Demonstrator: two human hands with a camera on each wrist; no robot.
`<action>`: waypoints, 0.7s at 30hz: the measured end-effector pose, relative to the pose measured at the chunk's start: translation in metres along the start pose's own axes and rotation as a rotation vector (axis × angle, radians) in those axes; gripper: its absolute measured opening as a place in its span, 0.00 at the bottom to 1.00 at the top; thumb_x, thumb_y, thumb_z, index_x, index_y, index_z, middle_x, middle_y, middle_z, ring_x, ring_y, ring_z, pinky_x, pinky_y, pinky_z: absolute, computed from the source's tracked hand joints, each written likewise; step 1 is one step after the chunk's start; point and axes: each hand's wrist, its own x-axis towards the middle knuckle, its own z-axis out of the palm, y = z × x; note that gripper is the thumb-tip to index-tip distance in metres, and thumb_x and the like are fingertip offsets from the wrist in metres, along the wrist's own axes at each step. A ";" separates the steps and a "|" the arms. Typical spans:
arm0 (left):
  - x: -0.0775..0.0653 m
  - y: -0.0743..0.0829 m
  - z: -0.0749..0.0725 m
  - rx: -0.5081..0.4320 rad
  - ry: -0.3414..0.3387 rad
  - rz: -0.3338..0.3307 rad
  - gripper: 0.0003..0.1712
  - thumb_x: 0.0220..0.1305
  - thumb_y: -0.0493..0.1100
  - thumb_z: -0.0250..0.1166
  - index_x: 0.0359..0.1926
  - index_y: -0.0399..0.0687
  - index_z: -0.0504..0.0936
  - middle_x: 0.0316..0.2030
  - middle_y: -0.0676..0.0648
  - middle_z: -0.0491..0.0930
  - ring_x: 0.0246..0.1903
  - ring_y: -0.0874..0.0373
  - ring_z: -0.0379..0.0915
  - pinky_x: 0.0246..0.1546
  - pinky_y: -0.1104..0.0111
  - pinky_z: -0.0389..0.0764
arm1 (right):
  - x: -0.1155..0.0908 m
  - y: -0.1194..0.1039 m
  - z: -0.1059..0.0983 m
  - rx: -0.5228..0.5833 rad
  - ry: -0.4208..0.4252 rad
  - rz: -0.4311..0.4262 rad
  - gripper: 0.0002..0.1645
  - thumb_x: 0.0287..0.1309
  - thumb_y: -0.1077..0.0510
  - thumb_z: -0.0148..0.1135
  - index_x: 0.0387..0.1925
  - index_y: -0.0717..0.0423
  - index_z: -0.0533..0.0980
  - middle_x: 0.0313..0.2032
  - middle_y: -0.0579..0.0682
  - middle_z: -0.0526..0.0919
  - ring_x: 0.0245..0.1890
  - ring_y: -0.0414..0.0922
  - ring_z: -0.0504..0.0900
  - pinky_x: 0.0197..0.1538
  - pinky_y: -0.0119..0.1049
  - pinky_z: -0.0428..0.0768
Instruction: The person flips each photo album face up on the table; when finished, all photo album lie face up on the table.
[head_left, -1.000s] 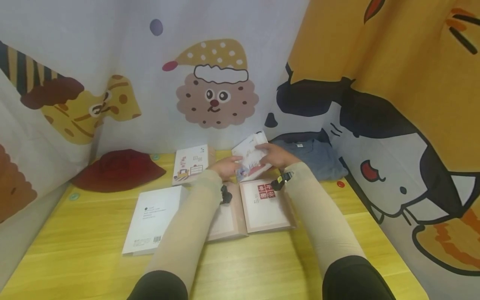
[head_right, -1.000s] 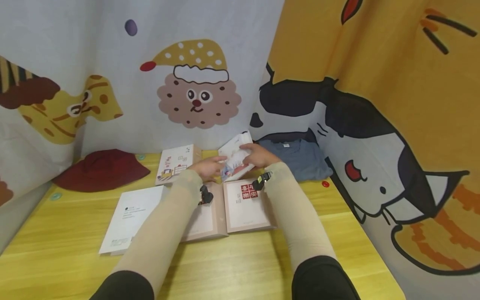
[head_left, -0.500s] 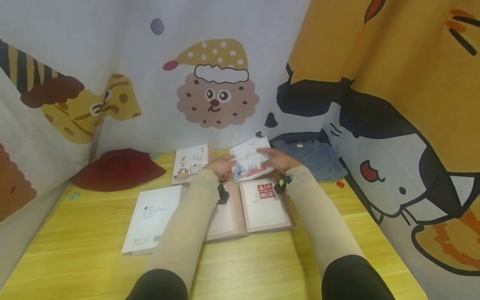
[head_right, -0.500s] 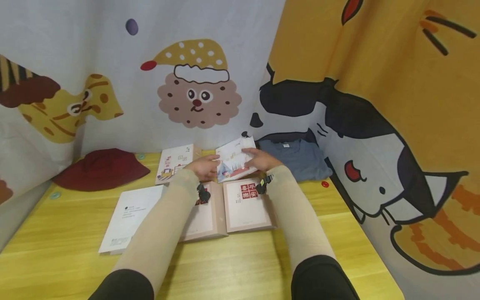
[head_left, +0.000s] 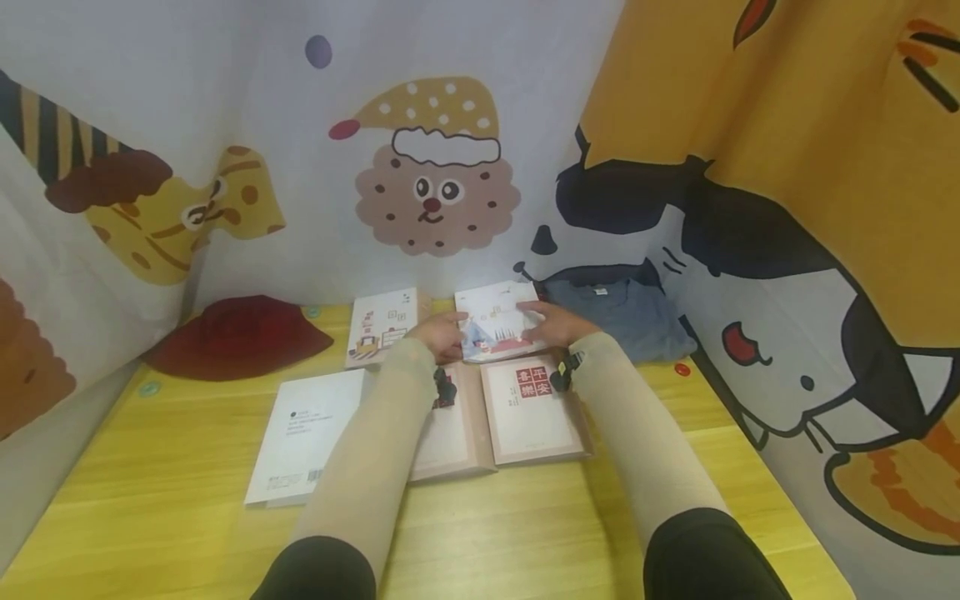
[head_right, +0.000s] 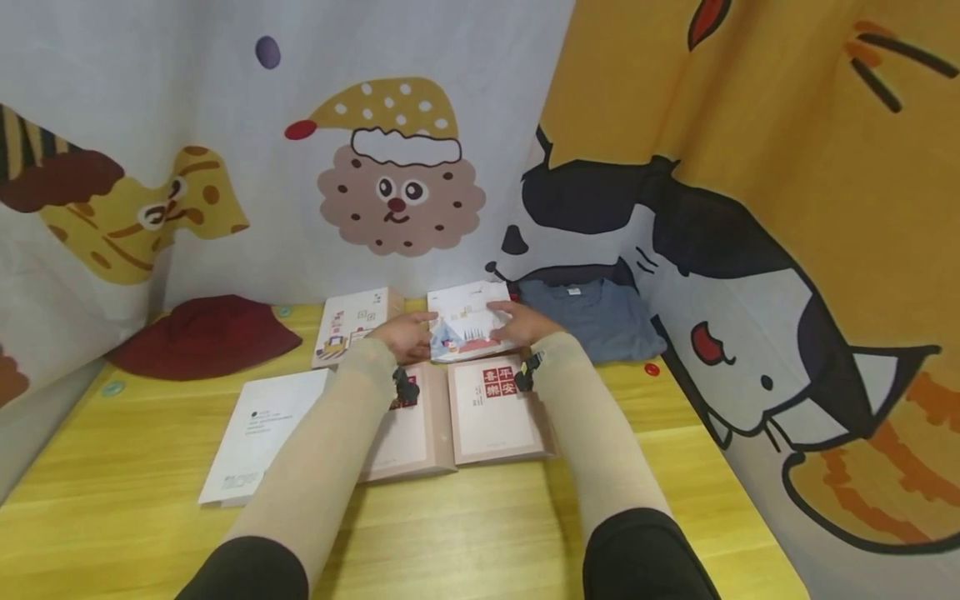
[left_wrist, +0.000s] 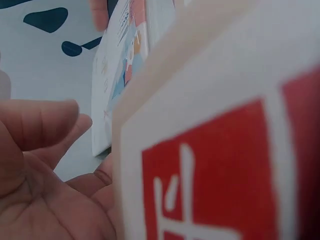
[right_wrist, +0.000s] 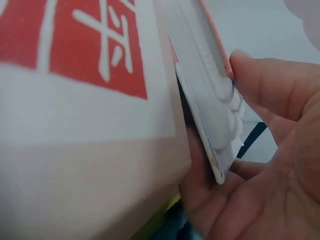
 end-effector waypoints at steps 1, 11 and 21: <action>-0.001 0.000 0.000 0.000 0.000 -0.001 0.39 0.77 0.35 0.56 0.83 0.62 0.60 0.60 0.38 0.81 0.27 0.59 0.77 0.31 0.69 0.84 | 0.001 0.000 0.000 -0.017 0.002 -0.006 0.44 0.70 0.45 0.64 0.82 0.32 0.58 0.83 0.55 0.57 0.81 0.60 0.57 0.81 0.65 0.51; -0.009 0.004 0.004 -0.123 -0.002 0.008 0.41 0.73 0.27 0.52 0.83 0.53 0.59 0.51 0.37 0.80 0.33 0.55 0.77 0.35 0.68 0.86 | 0.003 -0.004 0.007 -0.066 -0.011 0.015 0.44 0.71 0.47 0.63 0.83 0.38 0.59 0.81 0.57 0.59 0.79 0.58 0.61 0.81 0.60 0.56; -0.004 0.001 0.000 -0.106 0.009 -0.014 0.48 0.66 0.24 0.50 0.84 0.61 0.58 0.55 0.36 0.78 0.32 0.55 0.75 0.35 0.65 0.88 | 0.005 -0.008 0.011 -0.004 0.012 0.086 0.44 0.66 0.52 0.68 0.80 0.36 0.63 0.77 0.59 0.66 0.70 0.58 0.71 0.75 0.59 0.69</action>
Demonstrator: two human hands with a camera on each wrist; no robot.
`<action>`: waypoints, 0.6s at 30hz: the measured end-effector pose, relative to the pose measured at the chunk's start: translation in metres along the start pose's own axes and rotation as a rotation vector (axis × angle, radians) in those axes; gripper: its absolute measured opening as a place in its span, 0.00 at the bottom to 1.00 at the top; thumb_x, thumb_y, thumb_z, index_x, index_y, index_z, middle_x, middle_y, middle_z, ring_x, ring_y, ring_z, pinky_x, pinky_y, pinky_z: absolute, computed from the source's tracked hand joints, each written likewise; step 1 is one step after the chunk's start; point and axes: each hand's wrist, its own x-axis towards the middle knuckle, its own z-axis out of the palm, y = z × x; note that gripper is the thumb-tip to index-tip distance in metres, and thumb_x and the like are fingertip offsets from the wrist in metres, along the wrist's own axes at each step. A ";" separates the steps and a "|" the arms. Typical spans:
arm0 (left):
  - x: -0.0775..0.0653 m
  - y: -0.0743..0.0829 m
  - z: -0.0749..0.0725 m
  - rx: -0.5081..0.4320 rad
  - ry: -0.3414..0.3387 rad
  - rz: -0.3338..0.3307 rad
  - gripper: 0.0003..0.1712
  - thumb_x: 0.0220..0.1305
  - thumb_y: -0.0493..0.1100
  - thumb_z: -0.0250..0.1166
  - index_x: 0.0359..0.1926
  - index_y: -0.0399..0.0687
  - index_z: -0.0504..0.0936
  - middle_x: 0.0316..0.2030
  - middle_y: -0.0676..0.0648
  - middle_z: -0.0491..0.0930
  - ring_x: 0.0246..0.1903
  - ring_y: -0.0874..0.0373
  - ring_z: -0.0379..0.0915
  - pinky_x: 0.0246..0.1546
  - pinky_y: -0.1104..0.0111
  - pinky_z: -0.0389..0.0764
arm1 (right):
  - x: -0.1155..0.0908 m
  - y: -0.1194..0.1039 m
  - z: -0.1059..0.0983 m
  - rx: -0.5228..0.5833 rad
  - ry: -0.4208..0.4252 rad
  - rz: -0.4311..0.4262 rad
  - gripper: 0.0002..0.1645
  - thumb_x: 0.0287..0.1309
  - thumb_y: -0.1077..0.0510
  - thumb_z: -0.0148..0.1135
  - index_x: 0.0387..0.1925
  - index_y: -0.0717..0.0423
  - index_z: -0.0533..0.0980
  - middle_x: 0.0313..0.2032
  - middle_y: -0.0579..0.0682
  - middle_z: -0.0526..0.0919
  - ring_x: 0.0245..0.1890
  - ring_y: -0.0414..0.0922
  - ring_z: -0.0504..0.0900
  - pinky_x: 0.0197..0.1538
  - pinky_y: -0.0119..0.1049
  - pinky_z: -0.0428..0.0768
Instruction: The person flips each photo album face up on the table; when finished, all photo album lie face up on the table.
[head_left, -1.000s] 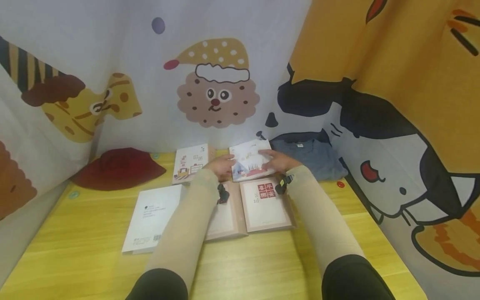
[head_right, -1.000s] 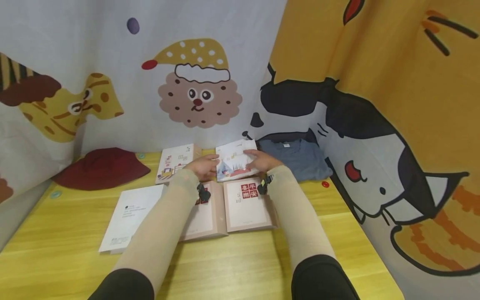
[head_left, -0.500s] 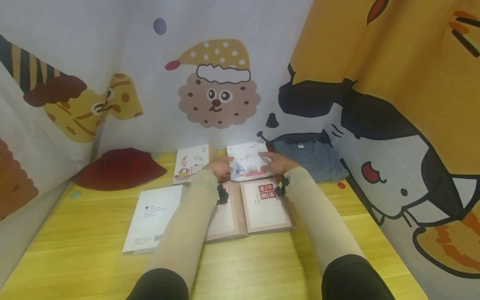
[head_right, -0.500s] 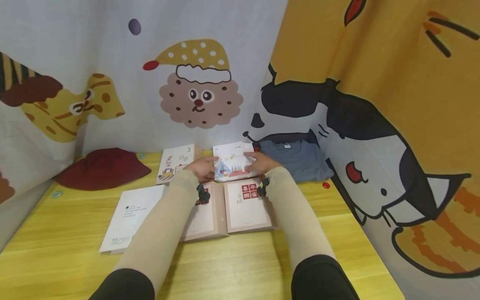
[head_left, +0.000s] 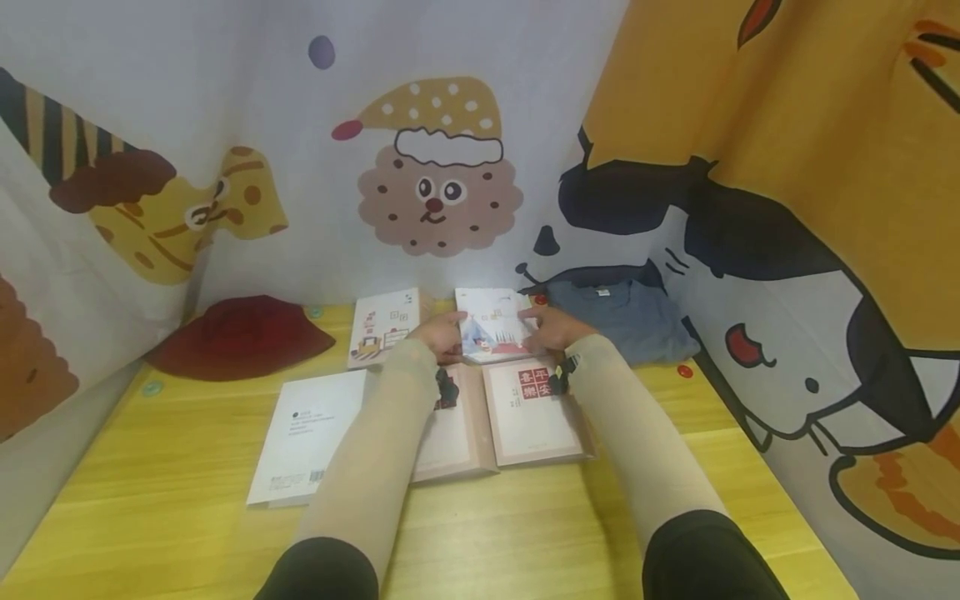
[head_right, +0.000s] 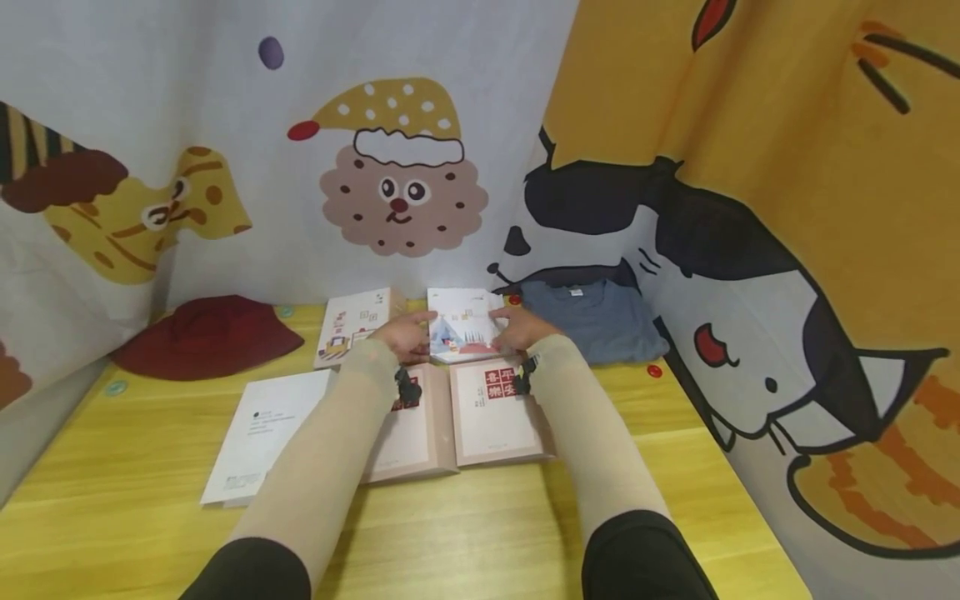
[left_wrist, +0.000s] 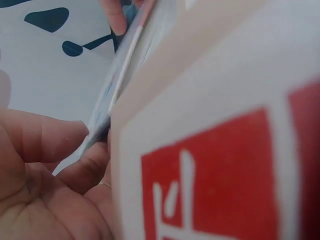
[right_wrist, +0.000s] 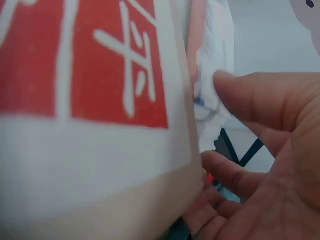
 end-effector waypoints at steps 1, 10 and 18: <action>0.000 0.000 0.000 0.005 0.001 0.002 0.47 0.67 0.25 0.50 0.84 0.61 0.58 0.56 0.35 0.78 0.32 0.55 0.75 0.35 0.66 0.88 | 0.000 -0.001 0.001 0.009 0.003 0.005 0.44 0.66 0.52 0.69 0.80 0.36 0.64 0.77 0.59 0.66 0.71 0.58 0.71 0.75 0.59 0.69; -0.006 0.001 -0.001 0.044 -0.004 0.043 0.40 0.78 0.37 0.54 0.85 0.58 0.53 0.71 0.35 0.71 0.47 0.48 0.82 0.49 0.58 0.88 | -0.006 -0.012 0.003 0.067 0.006 0.007 0.42 0.70 0.45 0.68 0.80 0.34 0.63 0.79 0.59 0.63 0.76 0.62 0.65 0.77 0.65 0.64; -0.036 0.018 -0.014 0.180 0.036 0.164 0.37 0.83 0.54 0.51 0.85 0.51 0.53 0.79 0.39 0.62 0.67 0.40 0.72 0.72 0.42 0.69 | -0.012 -0.021 -0.001 0.112 0.054 -0.072 0.43 0.70 0.32 0.62 0.80 0.33 0.62 0.79 0.54 0.63 0.78 0.62 0.63 0.77 0.67 0.62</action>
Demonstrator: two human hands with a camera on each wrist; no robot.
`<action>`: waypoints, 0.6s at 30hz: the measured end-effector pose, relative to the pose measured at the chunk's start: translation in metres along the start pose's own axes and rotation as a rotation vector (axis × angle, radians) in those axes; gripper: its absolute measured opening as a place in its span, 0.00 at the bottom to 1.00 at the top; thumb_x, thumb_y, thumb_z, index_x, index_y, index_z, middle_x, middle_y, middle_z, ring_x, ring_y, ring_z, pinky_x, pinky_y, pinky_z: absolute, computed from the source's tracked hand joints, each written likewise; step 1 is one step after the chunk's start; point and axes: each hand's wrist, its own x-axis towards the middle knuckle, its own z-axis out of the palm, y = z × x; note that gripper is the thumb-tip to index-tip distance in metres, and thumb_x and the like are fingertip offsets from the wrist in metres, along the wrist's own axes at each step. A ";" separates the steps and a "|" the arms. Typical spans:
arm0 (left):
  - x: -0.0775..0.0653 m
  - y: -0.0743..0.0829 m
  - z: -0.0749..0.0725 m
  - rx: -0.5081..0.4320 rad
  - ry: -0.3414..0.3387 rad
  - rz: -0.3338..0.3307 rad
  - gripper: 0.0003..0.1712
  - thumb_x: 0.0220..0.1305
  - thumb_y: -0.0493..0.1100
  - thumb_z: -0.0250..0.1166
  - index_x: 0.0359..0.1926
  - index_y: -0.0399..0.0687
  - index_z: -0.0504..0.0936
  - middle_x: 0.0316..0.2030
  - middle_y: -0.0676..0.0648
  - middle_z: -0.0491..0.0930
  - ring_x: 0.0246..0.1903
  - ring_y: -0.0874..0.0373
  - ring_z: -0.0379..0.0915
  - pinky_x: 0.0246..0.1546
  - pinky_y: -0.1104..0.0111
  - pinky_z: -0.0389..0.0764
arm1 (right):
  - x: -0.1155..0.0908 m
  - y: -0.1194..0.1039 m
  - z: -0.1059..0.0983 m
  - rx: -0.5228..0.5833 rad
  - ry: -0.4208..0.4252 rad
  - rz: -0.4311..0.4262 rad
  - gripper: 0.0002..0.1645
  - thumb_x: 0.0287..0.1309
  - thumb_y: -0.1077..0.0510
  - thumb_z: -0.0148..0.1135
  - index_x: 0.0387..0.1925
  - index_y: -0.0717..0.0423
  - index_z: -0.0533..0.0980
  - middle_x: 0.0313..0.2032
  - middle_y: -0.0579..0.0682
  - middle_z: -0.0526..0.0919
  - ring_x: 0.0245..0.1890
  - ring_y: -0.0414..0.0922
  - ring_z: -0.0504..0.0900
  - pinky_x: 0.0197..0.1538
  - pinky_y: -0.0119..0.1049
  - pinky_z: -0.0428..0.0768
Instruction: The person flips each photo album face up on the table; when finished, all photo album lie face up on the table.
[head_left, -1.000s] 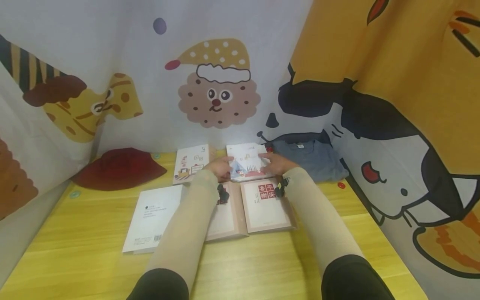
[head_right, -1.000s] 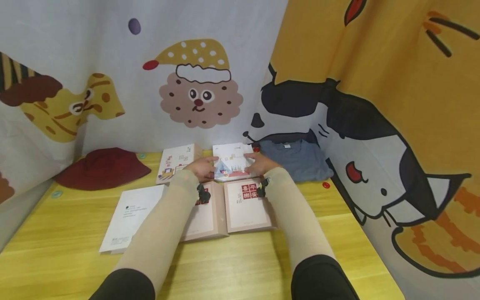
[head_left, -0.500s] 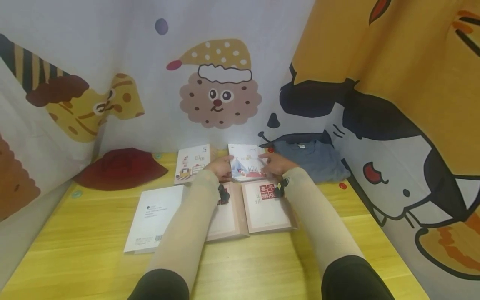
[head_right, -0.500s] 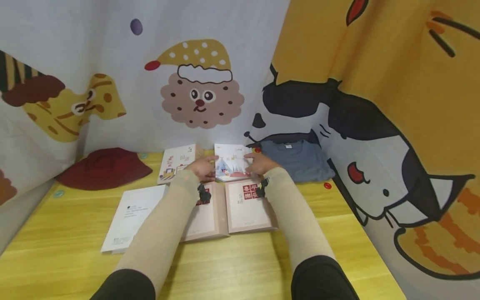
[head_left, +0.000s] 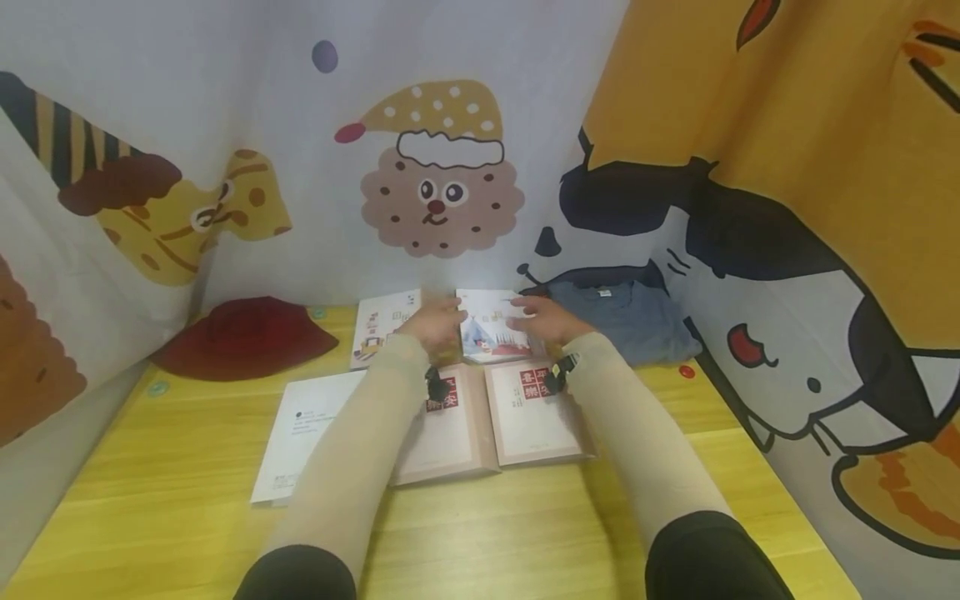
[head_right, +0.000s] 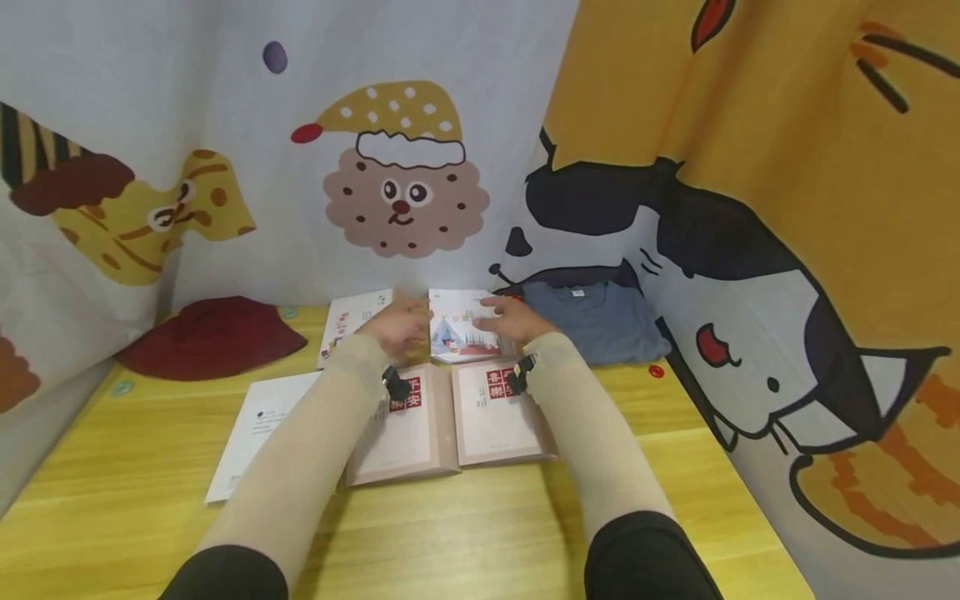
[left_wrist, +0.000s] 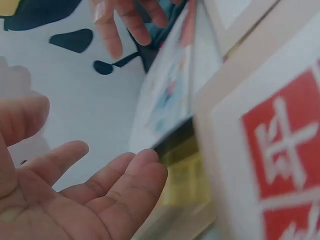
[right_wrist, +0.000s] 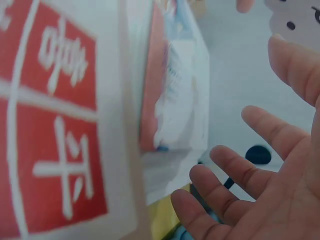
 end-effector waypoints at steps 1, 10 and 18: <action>-0.006 0.003 -0.003 -0.024 -0.003 0.000 0.37 0.83 0.55 0.51 0.85 0.52 0.53 0.78 0.38 0.63 0.65 0.39 0.73 0.70 0.42 0.72 | -0.001 -0.003 0.000 -0.009 0.000 -0.019 0.43 0.70 0.31 0.62 0.80 0.34 0.62 0.79 0.55 0.64 0.78 0.62 0.63 0.77 0.66 0.62; -0.033 -0.004 -0.049 -0.134 0.037 0.048 0.36 0.82 0.46 0.52 0.85 0.51 0.53 0.74 0.33 0.68 0.70 0.36 0.71 0.71 0.48 0.75 | -0.014 -0.024 0.003 -0.039 -0.008 -0.128 0.42 0.70 0.32 0.62 0.79 0.38 0.66 0.78 0.57 0.66 0.76 0.62 0.66 0.76 0.65 0.65; -0.057 -0.028 -0.091 -0.167 0.080 0.054 0.38 0.84 0.46 0.48 0.85 0.44 0.45 0.77 0.27 0.58 0.73 0.31 0.63 0.75 0.46 0.68 | -0.017 -0.036 0.008 -0.050 0.014 -0.170 0.42 0.70 0.31 0.61 0.78 0.39 0.67 0.77 0.57 0.67 0.74 0.61 0.69 0.74 0.62 0.69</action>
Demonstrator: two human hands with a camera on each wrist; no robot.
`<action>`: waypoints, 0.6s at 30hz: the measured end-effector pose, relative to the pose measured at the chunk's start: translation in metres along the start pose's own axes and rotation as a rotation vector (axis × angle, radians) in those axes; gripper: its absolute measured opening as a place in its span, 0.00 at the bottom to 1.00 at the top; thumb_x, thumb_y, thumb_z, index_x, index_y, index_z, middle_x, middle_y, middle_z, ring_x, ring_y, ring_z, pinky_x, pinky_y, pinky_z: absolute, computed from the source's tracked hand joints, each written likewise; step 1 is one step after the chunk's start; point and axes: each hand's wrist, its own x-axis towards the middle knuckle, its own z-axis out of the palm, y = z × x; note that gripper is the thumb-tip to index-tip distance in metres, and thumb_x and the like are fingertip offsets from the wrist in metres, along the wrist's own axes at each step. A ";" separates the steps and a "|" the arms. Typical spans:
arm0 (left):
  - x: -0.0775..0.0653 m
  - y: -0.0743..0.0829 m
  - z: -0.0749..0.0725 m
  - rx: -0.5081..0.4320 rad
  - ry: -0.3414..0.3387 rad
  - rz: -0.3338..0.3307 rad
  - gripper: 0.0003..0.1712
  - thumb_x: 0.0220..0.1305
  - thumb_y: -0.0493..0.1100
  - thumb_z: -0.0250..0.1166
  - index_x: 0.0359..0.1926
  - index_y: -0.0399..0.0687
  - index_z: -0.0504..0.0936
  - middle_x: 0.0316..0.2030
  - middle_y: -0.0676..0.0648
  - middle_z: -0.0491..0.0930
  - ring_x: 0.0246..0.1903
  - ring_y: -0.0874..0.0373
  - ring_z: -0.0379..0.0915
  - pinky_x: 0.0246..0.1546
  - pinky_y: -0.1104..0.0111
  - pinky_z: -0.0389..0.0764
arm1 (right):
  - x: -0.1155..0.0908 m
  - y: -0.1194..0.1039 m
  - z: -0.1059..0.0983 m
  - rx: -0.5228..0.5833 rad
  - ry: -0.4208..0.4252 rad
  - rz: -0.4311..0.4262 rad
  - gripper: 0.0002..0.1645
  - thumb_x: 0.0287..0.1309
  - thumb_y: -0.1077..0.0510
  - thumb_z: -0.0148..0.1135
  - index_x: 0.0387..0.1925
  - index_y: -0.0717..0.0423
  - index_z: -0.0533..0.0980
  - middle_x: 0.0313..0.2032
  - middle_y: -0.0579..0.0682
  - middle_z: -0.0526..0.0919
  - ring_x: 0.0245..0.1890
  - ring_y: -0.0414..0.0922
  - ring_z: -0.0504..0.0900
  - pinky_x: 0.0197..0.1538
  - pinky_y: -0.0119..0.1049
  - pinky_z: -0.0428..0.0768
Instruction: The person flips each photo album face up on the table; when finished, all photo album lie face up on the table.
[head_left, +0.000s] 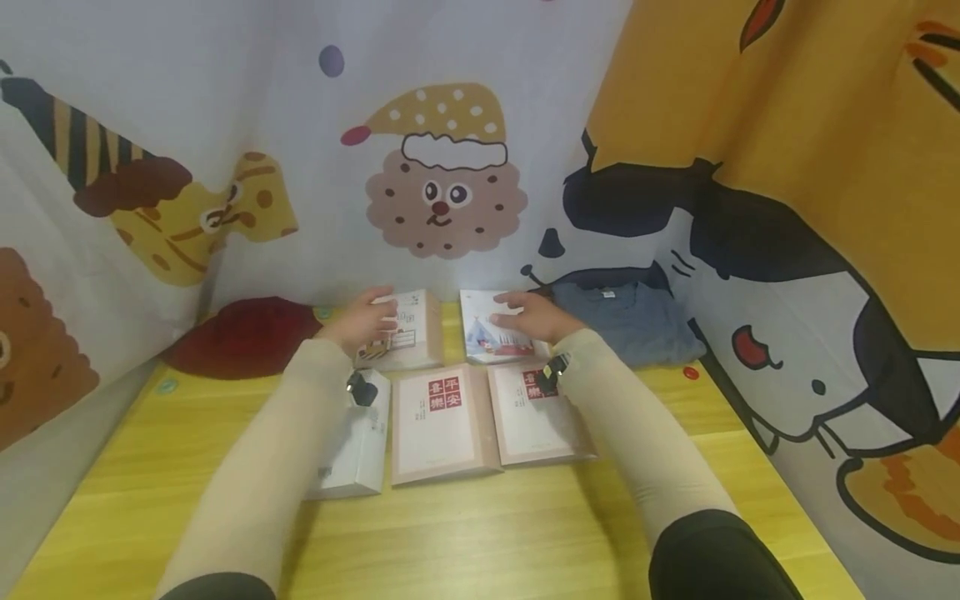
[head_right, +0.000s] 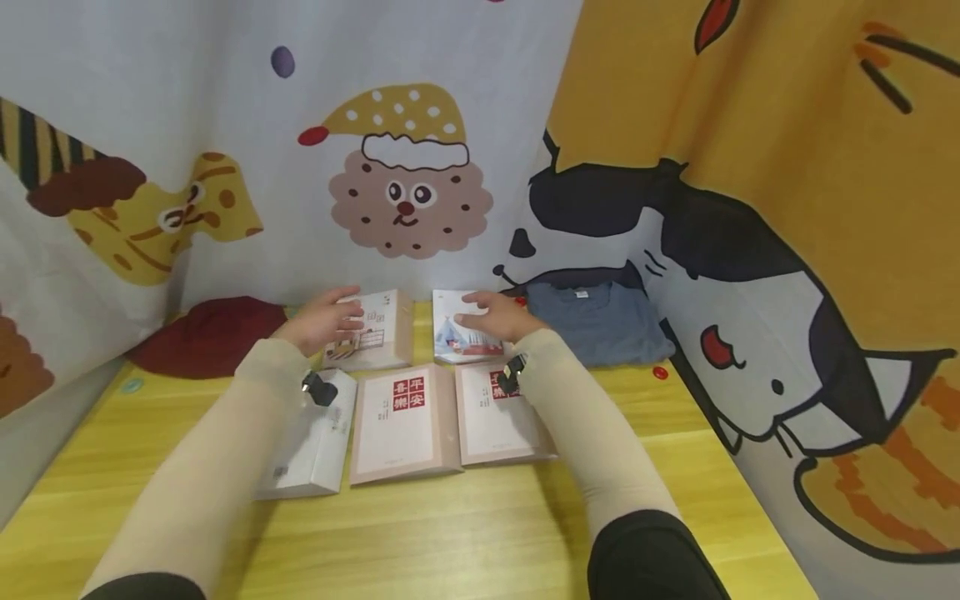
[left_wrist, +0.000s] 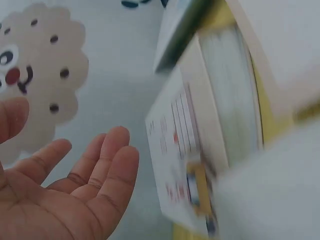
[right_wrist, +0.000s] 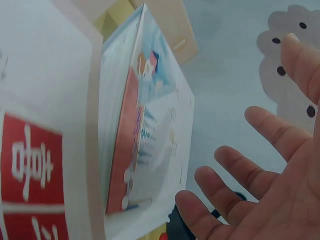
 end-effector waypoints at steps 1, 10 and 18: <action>-0.002 -0.002 -0.006 0.020 0.006 -0.002 0.38 0.84 0.46 0.47 0.85 0.44 0.44 0.77 0.26 0.58 0.73 0.31 0.63 0.75 0.45 0.68 | 0.000 -0.002 0.001 -0.002 0.004 -0.011 0.41 0.70 0.32 0.61 0.78 0.40 0.67 0.77 0.57 0.67 0.74 0.61 0.70 0.74 0.62 0.70; -0.012 -0.026 -0.041 0.119 0.101 -0.080 0.39 0.83 0.49 0.48 0.86 0.53 0.44 0.79 0.31 0.57 0.74 0.32 0.61 0.74 0.42 0.68 | 0.005 -0.021 0.018 0.021 0.015 -0.041 0.39 0.70 0.33 0.63 0.77 0.39 0.69 0.75 0.56 0.70 0.71 0.59 0.73 0.74 0.59 0.72; -0.012 -0.042 -0.057 0.168 0.104 -0.122 0.40 0.82 0.50 0.46 0.85 0.43 0.44 0.78 0.28 0.58 0.73 0.32 0.64 0.73 0.44 0.71 | 0.010 -0.036 0.036 0.072 -0.023 -0.085 0.39 0.71 0.38 0.65 0.77 0.43 0.68 0.76 0.59 0.68 0.73 0.61 0.71 0.73 0.58 0.74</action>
